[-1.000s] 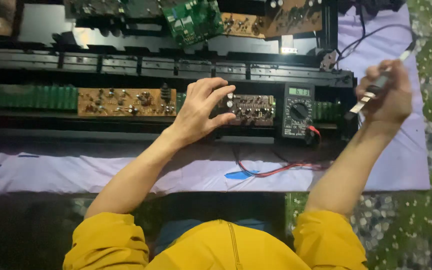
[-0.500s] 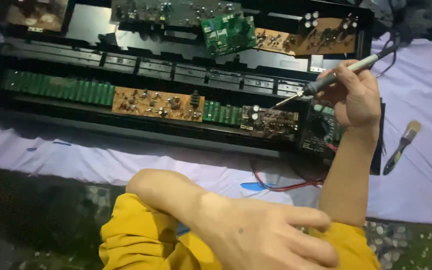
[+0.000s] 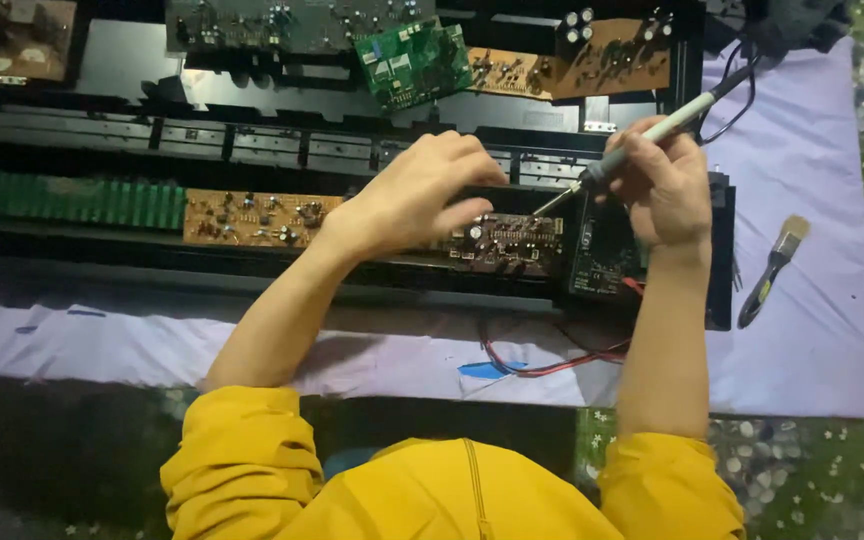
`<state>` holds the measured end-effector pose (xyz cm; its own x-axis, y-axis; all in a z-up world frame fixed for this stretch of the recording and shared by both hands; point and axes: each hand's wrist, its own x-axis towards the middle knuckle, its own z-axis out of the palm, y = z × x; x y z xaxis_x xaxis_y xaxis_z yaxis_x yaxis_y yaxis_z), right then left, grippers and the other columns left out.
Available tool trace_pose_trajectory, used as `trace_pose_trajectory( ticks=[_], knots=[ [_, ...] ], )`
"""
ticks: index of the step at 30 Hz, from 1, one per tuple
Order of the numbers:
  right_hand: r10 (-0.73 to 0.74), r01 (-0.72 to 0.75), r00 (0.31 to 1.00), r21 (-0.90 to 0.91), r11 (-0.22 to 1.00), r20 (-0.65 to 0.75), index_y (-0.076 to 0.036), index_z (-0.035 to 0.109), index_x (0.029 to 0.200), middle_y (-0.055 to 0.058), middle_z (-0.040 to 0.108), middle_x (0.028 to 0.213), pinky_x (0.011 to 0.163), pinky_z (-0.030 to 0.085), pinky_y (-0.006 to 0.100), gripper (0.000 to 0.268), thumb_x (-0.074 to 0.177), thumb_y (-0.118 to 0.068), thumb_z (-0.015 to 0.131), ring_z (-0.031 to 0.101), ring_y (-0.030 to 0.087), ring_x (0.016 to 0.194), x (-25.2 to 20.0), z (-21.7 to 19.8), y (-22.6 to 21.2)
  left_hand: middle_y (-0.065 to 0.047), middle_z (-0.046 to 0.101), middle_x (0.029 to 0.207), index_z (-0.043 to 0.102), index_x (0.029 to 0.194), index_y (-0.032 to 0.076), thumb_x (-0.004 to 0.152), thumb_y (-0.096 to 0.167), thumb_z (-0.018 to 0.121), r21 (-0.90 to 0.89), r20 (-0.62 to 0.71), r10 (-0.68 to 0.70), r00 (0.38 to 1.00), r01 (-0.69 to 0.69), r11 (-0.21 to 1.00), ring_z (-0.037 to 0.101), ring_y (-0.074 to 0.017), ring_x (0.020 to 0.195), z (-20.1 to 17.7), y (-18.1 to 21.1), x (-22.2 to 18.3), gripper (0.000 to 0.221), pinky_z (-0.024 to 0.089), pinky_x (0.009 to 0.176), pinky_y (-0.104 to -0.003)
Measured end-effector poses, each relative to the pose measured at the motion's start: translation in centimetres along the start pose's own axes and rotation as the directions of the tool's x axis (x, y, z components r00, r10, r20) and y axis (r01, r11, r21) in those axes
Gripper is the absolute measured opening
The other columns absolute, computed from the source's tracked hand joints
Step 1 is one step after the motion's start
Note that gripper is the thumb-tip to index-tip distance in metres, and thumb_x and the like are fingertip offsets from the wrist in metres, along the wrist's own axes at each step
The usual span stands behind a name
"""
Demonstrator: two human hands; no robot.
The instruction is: Soldering components on a circuit board inside an electronic keyboard and testing with a multimeter
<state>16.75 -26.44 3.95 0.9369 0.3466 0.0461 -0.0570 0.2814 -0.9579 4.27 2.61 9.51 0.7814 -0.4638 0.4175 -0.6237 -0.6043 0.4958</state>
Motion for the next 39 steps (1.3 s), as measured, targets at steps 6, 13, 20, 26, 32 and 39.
trace_pose_trajectory(
  ticks=[6,13,20,26,32,39],
  knots=[
    [-0.041,0.040,0.999,-0.017,0.999,-0.035,-0.009,0.054,0.110,0.013,0.064,0.089,0.048,0.059,0.032,0.016,0.105,-0.018,0.067,0.062,0.016,0.061,0.6,-1.0,1.6,-0.016,0.063,0.102,0.067,0.112,0.005,0.087,0.042,0.081,-0.099,0.218,-0.133,0.967,0.157,0.983,0.064,-0.0418,0.100,5.2,-4.8,0.5,0.047,0.054,0.083,-0.054],
    [-0.051,0.045,0.998,-0.120,0.992,-0.045,-0.007,0.056,0.109,0.013,0.064,0.091,0.052,0.061,0.032,0.013,0.107,-0.016,0.065,0.062,0.015,0.064,0.6,-0.7,1.6,-0.011,0.070,0.095,0.074,0.103,0.009,0.079,0.038,0.088,-0.232,0.335,-0.164,0.928,0.250,0.940,0.071,-0.0370,0.094,4.5,-5.7,0.6,0.039,0.055,0.079,-0.047],
    [-0.038,0.038,0.999,-0.154,0.987,0.001,-0.004,0.057,0.111,0.015,0.064,0.091,0.055,0.064,0.035,0.015,0.105,-0.014,0.067,0.065,0.019,0.067,0.5,0.1,1.6,-0.008,0.068,0.098,0.075,0.100,0.015,0.078,0.034,0.089,-0.275,0.391,-0.161,0.906,0.281,0.919,0.072,-0.0342,0.093,4.4,-6.3,0.4,0.033,0.057,0.079,-0.046],
    [-0.056,0.056,0.998,-0.155,0.986,0.001,-0.002,0.058,0.112,0.017,0.064,0.091,0.056,0.065,0.035,0.017,0.105,-0.014,0.068,0.067,0.019,0.067,0.5,0.2,2.0,-0.007,0.068,0.098,0.075,0.099,0.014,0.077,0.036,0.090,-0.268,0.393,-0.158,0.906,0.277,0.923,0.072,-0.0331,0.091,4.9,-6.9,0.3,0.035,0.057,0.076,-0.044],
    [-0.052,0.050,0.999,-0.122,0.991,-0.013,-0.004,0.058,0.112,0.015,0.064,0.090,0.056,0.065,0.030,0.018,0.103,-0.015,0.070,0.069,0.019,0.069,0.4,0.3,1.9,-0.009,0.067,0.096,0.074,0.096,0.012,0.076,0.034,0.090,-0.280,0.385,-0.159,0.909,0.279,0.918,0.072,-0.0358,0.091,4.9,-6.7,0.3,0.034,0.057,0.075,-0.046],
    [-0.015,0.019,1.000,-0.134,0.991,0.025,-0.001,0.056,0.112,0.019,0.067,0.096,0.060,0.066,0.032,0.021,0.098,-0.004,0.072,0.072,0.023,0.076,0.1,0.6,1.8,-0.005,0.069,0.095,0.075,0.096,0.012,0.075,0.033,0.091,-0.307,0.381,-0.189,0.905,0.316,0.898,0.073,-0.0273,0.090,5.2,-6.9,0.3,0.034,0.057,0.075,-0.040]
  ],
)
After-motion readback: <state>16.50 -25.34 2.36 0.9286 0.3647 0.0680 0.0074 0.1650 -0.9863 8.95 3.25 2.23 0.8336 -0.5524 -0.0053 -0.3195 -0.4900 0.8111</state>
